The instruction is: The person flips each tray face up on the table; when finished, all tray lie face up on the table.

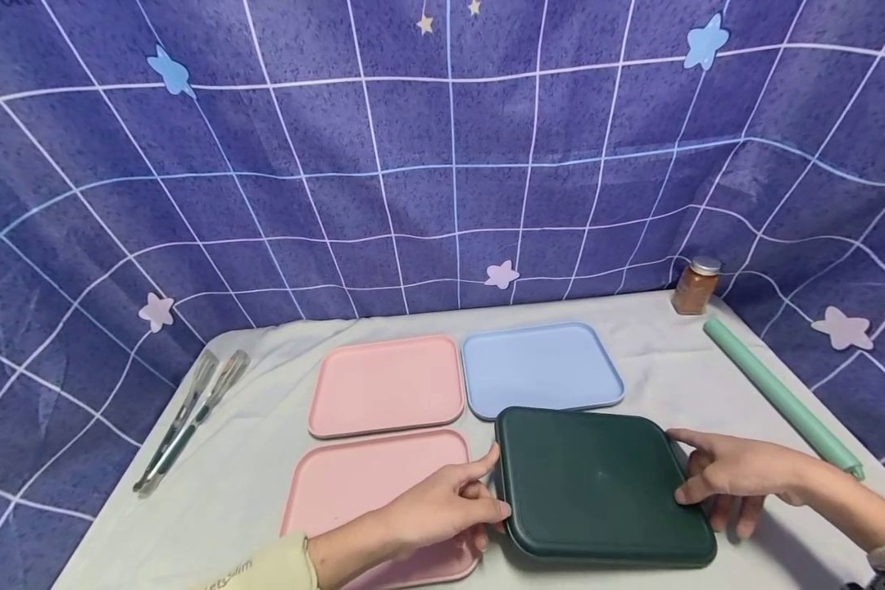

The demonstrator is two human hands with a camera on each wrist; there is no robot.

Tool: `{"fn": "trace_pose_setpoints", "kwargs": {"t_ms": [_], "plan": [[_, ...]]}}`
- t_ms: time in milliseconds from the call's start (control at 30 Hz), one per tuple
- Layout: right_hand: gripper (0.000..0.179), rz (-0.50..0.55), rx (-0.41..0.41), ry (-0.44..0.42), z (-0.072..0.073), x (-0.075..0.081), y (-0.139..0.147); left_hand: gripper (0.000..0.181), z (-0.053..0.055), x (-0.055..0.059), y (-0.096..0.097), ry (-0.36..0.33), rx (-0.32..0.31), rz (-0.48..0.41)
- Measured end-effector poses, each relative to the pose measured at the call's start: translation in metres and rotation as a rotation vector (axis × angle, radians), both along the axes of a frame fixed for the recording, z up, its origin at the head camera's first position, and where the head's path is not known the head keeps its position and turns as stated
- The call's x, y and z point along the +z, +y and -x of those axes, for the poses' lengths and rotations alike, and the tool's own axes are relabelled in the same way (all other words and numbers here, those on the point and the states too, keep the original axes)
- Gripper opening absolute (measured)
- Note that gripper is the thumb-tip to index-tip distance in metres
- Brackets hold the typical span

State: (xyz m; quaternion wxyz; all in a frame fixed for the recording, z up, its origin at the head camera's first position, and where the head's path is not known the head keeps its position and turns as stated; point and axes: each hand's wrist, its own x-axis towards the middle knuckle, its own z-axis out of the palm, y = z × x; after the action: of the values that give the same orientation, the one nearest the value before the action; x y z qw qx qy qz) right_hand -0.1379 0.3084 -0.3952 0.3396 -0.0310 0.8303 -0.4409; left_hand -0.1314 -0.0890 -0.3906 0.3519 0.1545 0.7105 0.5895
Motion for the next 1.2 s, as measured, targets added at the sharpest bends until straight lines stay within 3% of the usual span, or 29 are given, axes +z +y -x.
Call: {"fn": "trace_pose_setpoints", "kwargs": {"t_ms": [433, 900, 1200], "plan": [[0.105, 0.017, -0.009, -0.002, -0.002, -0.003, -0.002, 0.084, -0.008, 0.0, 0.006, 0.116, 0.097, 0.017], [0.103, 0.144, -0.021, -0.018, 0.001, -0.009, 0.004, 0.091, -0.008, 0.01, 0.013, 0.092, 0.123, -0.014], [0.103, 0.172, -0.025, -0.041, 0.001, -0.009, 0.004, 0.095, -0.01, 0.014, 0.019, 0.142, 0.154, 0.007]]}}
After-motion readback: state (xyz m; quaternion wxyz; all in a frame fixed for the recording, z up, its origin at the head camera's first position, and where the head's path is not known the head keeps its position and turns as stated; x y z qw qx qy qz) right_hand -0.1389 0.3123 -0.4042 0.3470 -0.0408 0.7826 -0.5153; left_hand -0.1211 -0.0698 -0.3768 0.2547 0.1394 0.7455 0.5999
